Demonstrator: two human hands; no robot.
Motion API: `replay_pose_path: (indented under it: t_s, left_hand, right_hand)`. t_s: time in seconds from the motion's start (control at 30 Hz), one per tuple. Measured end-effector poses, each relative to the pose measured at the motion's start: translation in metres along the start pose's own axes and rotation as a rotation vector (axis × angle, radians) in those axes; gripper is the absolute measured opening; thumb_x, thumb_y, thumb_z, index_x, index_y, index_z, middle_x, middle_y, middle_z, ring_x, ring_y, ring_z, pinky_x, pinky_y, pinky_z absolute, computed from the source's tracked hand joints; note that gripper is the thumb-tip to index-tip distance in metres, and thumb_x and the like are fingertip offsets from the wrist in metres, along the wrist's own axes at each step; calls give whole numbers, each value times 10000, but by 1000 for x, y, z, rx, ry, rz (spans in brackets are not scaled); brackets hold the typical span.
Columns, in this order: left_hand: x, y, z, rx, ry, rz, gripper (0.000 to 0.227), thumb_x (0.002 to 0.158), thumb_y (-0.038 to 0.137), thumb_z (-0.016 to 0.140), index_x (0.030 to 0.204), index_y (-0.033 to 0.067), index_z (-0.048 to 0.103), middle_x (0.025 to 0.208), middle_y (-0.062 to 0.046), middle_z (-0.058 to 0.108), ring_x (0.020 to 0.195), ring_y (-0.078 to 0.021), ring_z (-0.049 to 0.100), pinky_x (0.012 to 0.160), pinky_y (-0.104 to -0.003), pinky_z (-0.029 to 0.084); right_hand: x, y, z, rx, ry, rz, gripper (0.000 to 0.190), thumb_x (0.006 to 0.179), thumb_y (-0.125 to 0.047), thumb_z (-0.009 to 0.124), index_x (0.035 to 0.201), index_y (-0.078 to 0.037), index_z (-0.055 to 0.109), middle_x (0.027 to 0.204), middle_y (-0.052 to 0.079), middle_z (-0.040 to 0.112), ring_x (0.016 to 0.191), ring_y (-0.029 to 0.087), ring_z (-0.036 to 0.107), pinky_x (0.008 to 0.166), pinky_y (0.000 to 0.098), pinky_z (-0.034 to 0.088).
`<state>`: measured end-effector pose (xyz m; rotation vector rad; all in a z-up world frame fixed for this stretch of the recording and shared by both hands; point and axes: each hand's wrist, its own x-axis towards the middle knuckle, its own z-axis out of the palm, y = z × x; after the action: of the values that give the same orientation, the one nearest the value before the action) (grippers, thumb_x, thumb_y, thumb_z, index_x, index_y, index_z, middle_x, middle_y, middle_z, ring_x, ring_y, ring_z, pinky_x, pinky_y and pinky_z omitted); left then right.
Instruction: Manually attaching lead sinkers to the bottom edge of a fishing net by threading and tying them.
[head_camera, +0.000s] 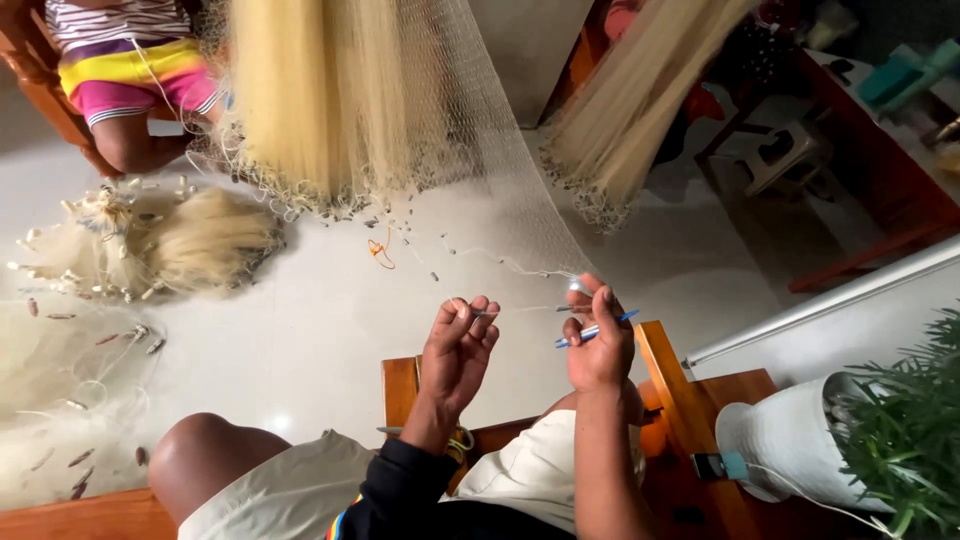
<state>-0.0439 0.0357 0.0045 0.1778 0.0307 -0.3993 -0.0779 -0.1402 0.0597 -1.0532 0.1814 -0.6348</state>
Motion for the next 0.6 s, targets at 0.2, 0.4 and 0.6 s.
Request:
replay_pose_path:
  t_s: [0.2,0.4,0.6]
  left_hand:
    - [13,9,13,-18,-67,-30,136,952,250,648,966,131,584,1086,-87,731,1090,-252,697,929,-359,555]
    - [61,26,49,-84,-59,-9,169,963,284,638,966,115,648,1103,-76,743,1106,-222,697,980,-354,549]
    - [127,69,8,-332,119,160,167,920,113,686,1018,-4,618,1119,-162,712,1109,-297,687,989,-397,577]
  right_hand:
    - [0,-13,-2,-14,-25,-53,292,998,-285,603,1157,-63,707,820,163,751,682,117,682,409,187,273]
    - [8,-53,-13,-10,-53,-181,297,988,-321,615,1147,-94,721,796,140,730,696,130,651,431,193,289]
    - [25,-107,-25,0,-14,-327,309,993,-394,616,1179,-162,701,821,60,720,732,84,642,465,171,337]
